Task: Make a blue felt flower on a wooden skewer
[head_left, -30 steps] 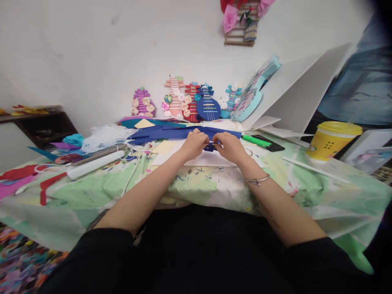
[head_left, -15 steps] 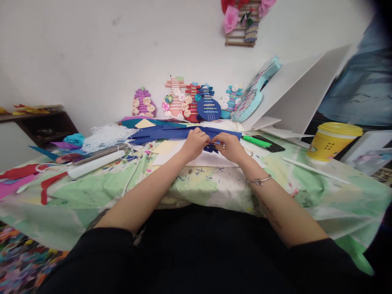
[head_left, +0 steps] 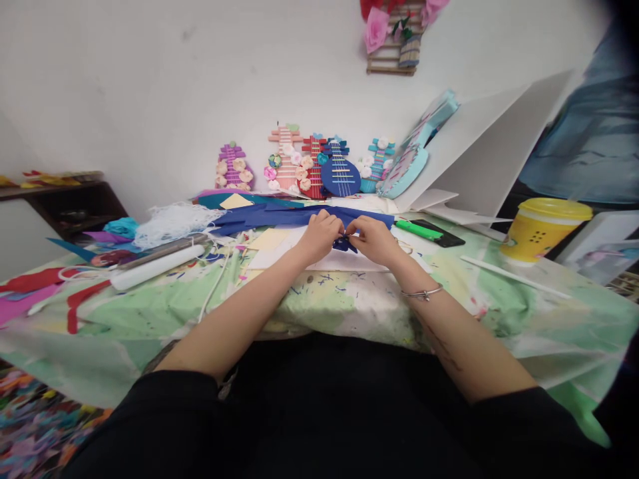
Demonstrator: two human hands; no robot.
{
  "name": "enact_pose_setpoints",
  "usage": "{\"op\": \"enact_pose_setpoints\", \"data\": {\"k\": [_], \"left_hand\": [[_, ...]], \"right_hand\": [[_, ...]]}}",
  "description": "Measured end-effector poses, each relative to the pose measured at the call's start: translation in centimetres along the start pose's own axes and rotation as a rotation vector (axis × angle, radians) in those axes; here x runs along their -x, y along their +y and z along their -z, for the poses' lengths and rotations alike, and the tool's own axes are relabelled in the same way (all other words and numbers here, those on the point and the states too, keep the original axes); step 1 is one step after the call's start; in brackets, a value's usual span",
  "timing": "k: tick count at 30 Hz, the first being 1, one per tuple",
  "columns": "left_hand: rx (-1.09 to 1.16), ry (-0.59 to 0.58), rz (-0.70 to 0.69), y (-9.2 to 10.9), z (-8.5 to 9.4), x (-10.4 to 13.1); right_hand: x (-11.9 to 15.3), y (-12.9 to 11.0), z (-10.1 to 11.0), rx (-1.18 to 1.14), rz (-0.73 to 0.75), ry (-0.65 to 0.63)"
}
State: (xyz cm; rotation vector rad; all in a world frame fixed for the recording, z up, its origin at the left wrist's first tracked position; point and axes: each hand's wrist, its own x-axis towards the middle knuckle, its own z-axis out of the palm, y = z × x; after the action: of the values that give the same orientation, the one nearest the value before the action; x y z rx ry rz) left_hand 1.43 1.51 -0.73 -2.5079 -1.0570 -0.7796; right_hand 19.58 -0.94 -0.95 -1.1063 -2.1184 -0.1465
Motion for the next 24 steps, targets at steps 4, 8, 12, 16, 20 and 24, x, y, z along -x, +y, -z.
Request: {"op": "enact_pose_setpoints", "data": {"k": [4, 8, 12, 16, 20, 24], "left_hand": [[0.055, -0.026, 0.025, 0.0, 0.0, 0.0], [0.137, -0.03, 0.007, -0.4, 0.2, 0.1], [0.226, -0.007, 0.002, -0.8, 0.3, 0.1], [0.289, 0.018, 0.049, -0.7, 0.7, 0.2], [0.302, 0.034, 0.076, -0.4, 1.1, 0.2], [0.292, 0.044, 0.067, -0.4, 0.9, 0.1]], "right_hand": [[0.1, -0.2, 0.1, 0.086, 0.013, -0.023], [0.2, -0.3, 0.2, 0.172, 0.008, -0.032], [0.2, -0.3, 0.3, 0.176, 0.009, -0.026], [0.2, -0.3, 0.5, 0.144, 0.013, -0.018], [0.2, -0.4, 0.6, 0.126, 0.019, -0.003], [0.1, -0.3, 0.6, 0.123, 0.013, 0.004]]}}
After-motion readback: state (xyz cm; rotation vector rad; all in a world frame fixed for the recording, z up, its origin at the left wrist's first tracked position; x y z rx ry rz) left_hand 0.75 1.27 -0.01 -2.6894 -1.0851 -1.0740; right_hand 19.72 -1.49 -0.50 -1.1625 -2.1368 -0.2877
